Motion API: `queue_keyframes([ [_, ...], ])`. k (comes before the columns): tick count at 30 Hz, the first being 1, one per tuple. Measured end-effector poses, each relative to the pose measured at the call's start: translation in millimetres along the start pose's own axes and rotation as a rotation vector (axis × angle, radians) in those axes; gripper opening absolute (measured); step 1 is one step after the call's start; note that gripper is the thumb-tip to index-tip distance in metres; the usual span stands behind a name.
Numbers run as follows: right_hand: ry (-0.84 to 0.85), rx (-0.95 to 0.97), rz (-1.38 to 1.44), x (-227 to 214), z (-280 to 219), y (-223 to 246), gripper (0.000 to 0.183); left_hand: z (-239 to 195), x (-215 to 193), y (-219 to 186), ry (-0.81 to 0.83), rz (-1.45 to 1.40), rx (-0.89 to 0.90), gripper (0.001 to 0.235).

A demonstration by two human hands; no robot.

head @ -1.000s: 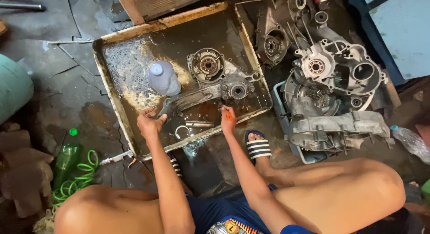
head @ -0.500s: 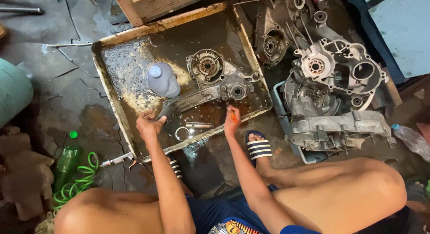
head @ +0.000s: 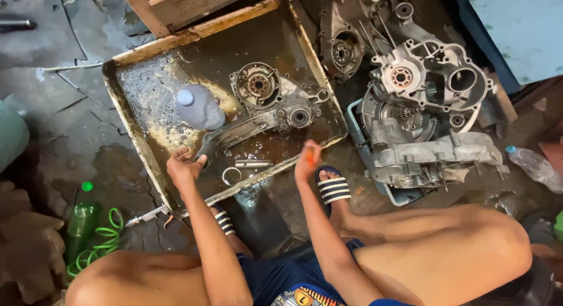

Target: Cleaning motorcycle engine components in a tray of solvent using a brush

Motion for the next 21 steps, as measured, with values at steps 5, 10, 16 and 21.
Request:
queue_keyframes([
  [5,0.088,0.170,0.115,6,27,-37,0.013,-24,-13,-20,-0.018,0.033,0.022,0.067],
  [10,0.001,0.275,0.092,0,34,-57,0.015,-39,-24,-27,-0.069,0.112,0.056,0.063],
  [16,0.073,0.291,0.134,6,46,-85,0.013,16,-7,12,-0.055,-0.023,0.042,0.070],
  [21,0.234,0.259,0.003,0,53,-77,0.016,21,-2,12,-0.002,-0.182,0.113,0.077],
])
Point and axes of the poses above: each hand's wrist, its own z-axis towards the middle knuckle, its own x-axis out of the palm, y = z × x, the point moved 10 cm from there along z, towards the middle knuckle, and after that the axes turned 6 degrees about -x, right-handed, at the moved point
